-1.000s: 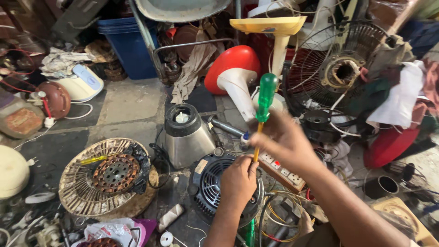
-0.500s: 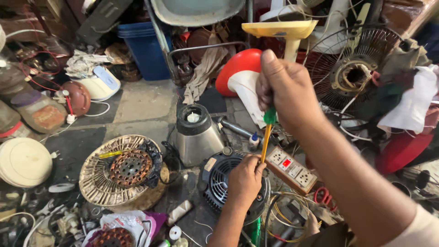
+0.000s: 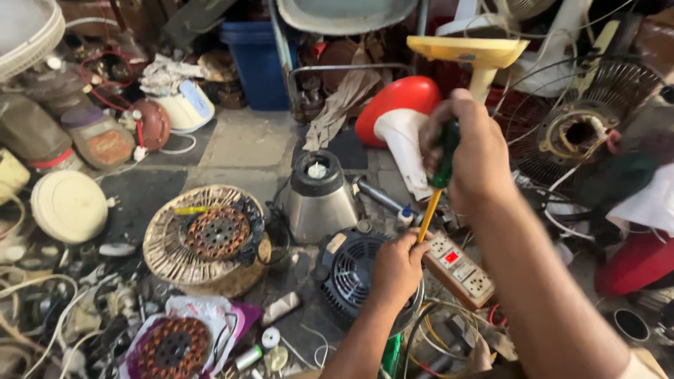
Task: The person sits on the floor of a cluttered repair shop and unscrews the base of a fan motor housing using a screwdriver. They separate the housing halves, set the cover aside, and handle the internal motor windings and wires inside the blue casing.
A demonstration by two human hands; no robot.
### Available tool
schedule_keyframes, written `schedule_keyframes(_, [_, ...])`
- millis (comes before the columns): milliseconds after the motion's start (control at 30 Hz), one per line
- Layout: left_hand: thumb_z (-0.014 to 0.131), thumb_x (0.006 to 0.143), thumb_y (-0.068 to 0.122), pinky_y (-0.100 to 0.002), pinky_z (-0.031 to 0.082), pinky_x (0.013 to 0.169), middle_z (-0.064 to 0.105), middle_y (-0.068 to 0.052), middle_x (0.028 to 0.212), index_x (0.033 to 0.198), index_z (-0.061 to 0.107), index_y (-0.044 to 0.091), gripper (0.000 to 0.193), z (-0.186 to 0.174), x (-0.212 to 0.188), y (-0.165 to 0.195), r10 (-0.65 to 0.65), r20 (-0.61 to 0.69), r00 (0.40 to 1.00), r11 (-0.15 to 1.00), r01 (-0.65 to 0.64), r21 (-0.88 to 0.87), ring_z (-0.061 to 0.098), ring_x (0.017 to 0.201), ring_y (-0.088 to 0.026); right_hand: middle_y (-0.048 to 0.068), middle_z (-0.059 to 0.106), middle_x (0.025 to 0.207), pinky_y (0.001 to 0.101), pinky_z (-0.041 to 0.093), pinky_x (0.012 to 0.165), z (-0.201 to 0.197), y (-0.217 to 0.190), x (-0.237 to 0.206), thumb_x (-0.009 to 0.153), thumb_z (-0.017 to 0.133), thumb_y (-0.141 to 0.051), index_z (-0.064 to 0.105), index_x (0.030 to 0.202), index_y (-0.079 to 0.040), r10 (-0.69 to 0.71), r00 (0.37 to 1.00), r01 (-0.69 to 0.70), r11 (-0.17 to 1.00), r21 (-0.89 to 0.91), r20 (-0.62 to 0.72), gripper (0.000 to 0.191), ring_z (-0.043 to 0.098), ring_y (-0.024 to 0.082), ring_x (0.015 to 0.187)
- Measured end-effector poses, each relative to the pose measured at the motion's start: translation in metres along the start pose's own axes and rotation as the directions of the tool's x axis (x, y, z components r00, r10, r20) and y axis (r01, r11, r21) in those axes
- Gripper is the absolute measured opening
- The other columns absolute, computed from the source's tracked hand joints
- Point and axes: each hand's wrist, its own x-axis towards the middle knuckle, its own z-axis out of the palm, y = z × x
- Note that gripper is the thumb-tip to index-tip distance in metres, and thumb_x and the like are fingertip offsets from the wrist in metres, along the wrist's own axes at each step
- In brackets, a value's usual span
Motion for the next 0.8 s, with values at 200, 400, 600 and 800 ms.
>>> schedule_keyframes(200, [0.066, 0.098, 0.015, -0.046, 0.056, 0.076, 0.074, -0.019, 0.097, 0.111, 0.071, 0.007, 0.016, -0.004, -0.005, 0.002, 0.127, -0.113, 0.985, 0.991, -0.123, 0.043, 0.071, 0.091, -0.039, 0.004, 0.055, 0.063, 0.0279, 0.043, 0.053, -0.004, 0.008, -0.001, 0.109, 0.041, -0.044, 0.063, 0.087, -0.004, -0.155, 0.987, 0.144, 0.967, -0.212, -0.034, 0.050, 0.051, 0.015, 0.054])
schedule_keyframes(400, [0.069, 0.095, 0.017, -0.048, 0.055, 0.073, 0.073, -0.019, 0.091, 0.105, 0.072, 0.007, 0.015, -0.006, -0.007, 0.008, 0.053, -0.132, 0.990, 0.996, -0.042, 0.079, 0.071, 0.086, -0.040, 0.003, 0.054, 0.064, 0.0307, 0.045, 0.056, 0.007, -0.001, 0.003, 0.115, 0.044, -0.038, 0.064, 0.091, -0.003, -0.030, 0.998, 0.029, 0.999, 0.018, 0.057, 0.046, 0.052, 0.015, 0.059])
schedule_keyframes(600, [0.068, 0.097, 0.016, -0.049, 0.054, 0.071, 0.072, -0.020, 0.095, 0.107, 0.069, 0.005, 0.015, -0.010, -0.006, 0.013, 0.101, -0.164, 0.981, 0.994, -0.094, 0.049, 0.070, 0.088, -0.042, 0.004, 0.056, 0.073, 0.0296, 0.043, 0.059, 0.010, 0.008, 0.002, 0.116, 0.047, -0.038, 0.062, 0.099, -0.004, -0.274, 0.961, 0.248, 0.915, -0.319, -0.039, 0.041, 0.050, 0.016, 0.063])
schedule_keyframes(800, [0.065, 0.099, 0.015, -0.047, 0.055, 0.072, 0.072, -0.021, 0.094, 0.110, 0.070, 0.005, 0.015, -0.018, -0.009, 0.016, 0.074, -0.077, 0.994, 0.997, -0.076, -0.029, 0.070, 0.089, -0.041, 0.003, 0.053, 0.060, 0.0286, 0.041, 0.052, -0.001, 0.007, -0.003, 0.117, 0.050, -0.041, 0.066, 0.089, 0.000, -0.041, 0.918, -0.028, 0.986, 0.167, 0.395, 0.051, 0.050, 0.015, 0.057])
